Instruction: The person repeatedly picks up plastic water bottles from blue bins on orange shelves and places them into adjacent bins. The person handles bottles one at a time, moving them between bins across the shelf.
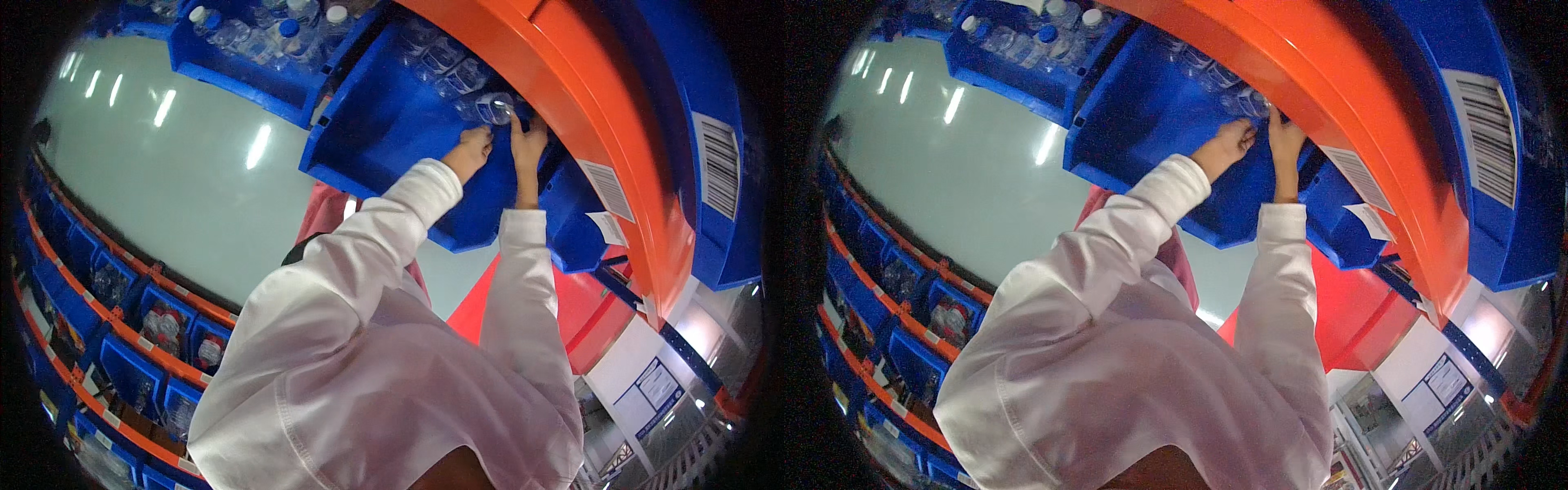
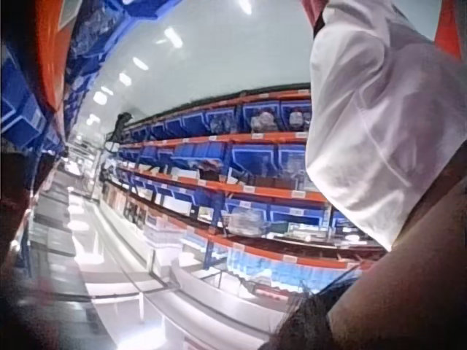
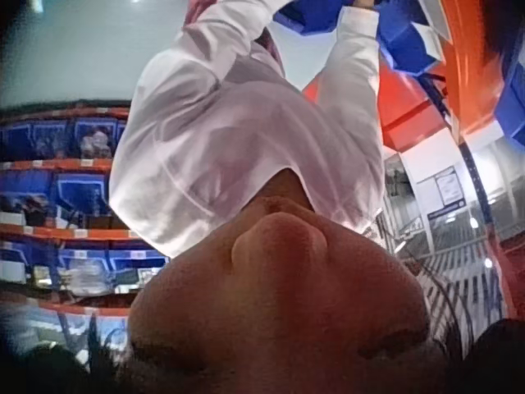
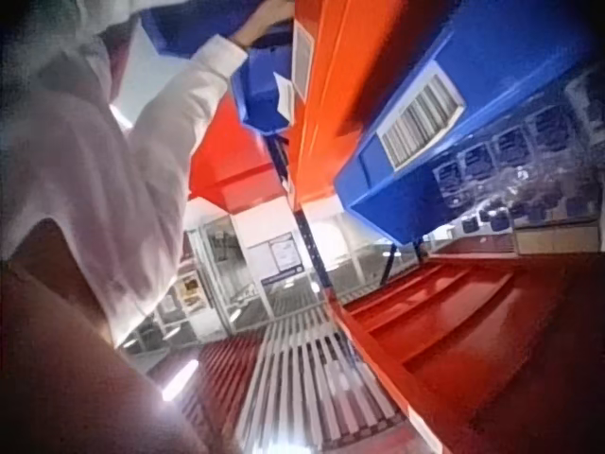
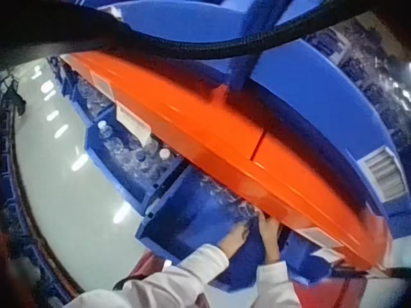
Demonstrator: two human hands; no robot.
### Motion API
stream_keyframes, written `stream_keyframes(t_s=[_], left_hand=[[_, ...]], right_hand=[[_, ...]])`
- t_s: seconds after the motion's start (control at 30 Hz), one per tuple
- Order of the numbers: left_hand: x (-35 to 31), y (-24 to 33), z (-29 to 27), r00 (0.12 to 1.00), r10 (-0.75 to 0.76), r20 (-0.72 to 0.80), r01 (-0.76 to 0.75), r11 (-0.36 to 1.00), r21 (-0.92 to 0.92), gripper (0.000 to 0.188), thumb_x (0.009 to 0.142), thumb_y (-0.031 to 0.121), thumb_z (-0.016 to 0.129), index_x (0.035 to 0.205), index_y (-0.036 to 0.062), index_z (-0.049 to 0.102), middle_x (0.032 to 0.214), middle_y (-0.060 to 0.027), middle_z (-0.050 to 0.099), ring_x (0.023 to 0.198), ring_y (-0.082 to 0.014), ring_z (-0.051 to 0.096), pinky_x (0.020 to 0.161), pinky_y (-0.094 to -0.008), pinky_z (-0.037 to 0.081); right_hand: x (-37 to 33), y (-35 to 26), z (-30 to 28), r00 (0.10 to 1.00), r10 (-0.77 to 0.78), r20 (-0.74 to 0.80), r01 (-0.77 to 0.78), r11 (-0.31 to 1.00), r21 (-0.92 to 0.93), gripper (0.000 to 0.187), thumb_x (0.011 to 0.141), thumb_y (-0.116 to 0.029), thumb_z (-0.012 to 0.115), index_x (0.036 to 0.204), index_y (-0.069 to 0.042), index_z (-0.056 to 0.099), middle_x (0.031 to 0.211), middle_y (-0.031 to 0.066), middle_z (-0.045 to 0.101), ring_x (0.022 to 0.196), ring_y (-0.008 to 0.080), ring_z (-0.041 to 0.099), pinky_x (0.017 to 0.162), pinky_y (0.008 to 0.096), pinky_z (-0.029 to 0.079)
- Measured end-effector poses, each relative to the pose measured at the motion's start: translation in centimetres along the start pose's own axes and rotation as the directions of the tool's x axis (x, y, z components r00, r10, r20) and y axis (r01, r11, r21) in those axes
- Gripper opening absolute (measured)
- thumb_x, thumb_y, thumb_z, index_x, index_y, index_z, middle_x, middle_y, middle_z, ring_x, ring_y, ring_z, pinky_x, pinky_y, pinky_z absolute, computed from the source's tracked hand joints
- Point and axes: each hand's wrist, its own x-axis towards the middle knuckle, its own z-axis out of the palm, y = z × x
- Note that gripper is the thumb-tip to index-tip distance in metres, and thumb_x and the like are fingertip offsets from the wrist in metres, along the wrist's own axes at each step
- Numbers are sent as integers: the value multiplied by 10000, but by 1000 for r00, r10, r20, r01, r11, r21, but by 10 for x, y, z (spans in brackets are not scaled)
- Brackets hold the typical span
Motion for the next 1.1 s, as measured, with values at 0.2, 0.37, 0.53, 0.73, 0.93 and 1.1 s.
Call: stream_keyframes(t_s=[0.2, 0.37, 0.53, 0.73, 0.93, 1.1], left_hand=[[-53, 28, 32, 995, -101, -4, 87, 879, -470, 204, 963, 202, 426, 831, 61, 491, 784, -103, 581, 619, -192, 567, 424, -188, 421], [-31, 39, 19, 959, -75, 272, 184, 898, -400, 208, 956, 195, 450, 943, 18, 560, 853, -105, 634, 759, -205, 636, 651, -259, 541], [-31, 44, 22, 966, -45, 256, 132, 933, -334, 234, 972, 230, 417, 942, 45, 557, 829, -84, 621, 690, -183, 585, 576, -250, 474], [-72, 47, 3, 635, 278, 721, -648, 699, 301, 337, 907, 114, 524, 1209, -21, 460, 1125, -93, 564, 1042, -165, 537, 893, -295, 438], [-80, 68, 24, 972, -178, 153, 196, 974, -116, 362, 948, 169, 465, 1221, -54, 383, 1190, -235, 464, 1125, -346, 480, 967, -500, 425], [-110, 83, 9, 867, -425, 258, 471, 870, -147, 327, 868, 5, 418, 1159, -135, 368, 1247, -315, 402, 1209, -443, 386, 1003, -613, 330]], right_hand=[[-9, -6, 19, 971, 223, 89, -239, 940, 245, 458, 748, -166, 731, 1084, 83, 542, 1068, 224, 607, 1010, 284, 590, 859, 346, 442], [4, -19, 18, 988, 75, 132, -88, 991, 100, 399, 791, -221, 675, 1068, 46, 570, 1073, 250, 594, 1043, 384, 544, 906, 410, 400], [9, -4, 35, 993, 10, 117, -9, 1000, -12, 337, 828, -250, 628, 1047, 4, 597, 1060, 226, 607, 1024, 406, 540, 897, 436, 398], [-17, 38, 56, 994, -33, 102, 37, 999, -38, 314, 878, -269, 537, 1040, -4, 583, 1067, 212, 599, 1021, 380, 537, 905, 444, 392], [-28, 24, 41, 962, 91, 258, -117, 989, 88, 367, 882, -301, 529, 1128, -31, 553, 1151, 196, 567, 1091, 344, 512, 951, 429, 370], [-17, 4, 26, 932, 179, 314, -256, 940, 224, 420, 884, -328, 523, 1202, -53, 527, 1222, 182, 541, 1149, 314, 490, 990, 418, 352]])
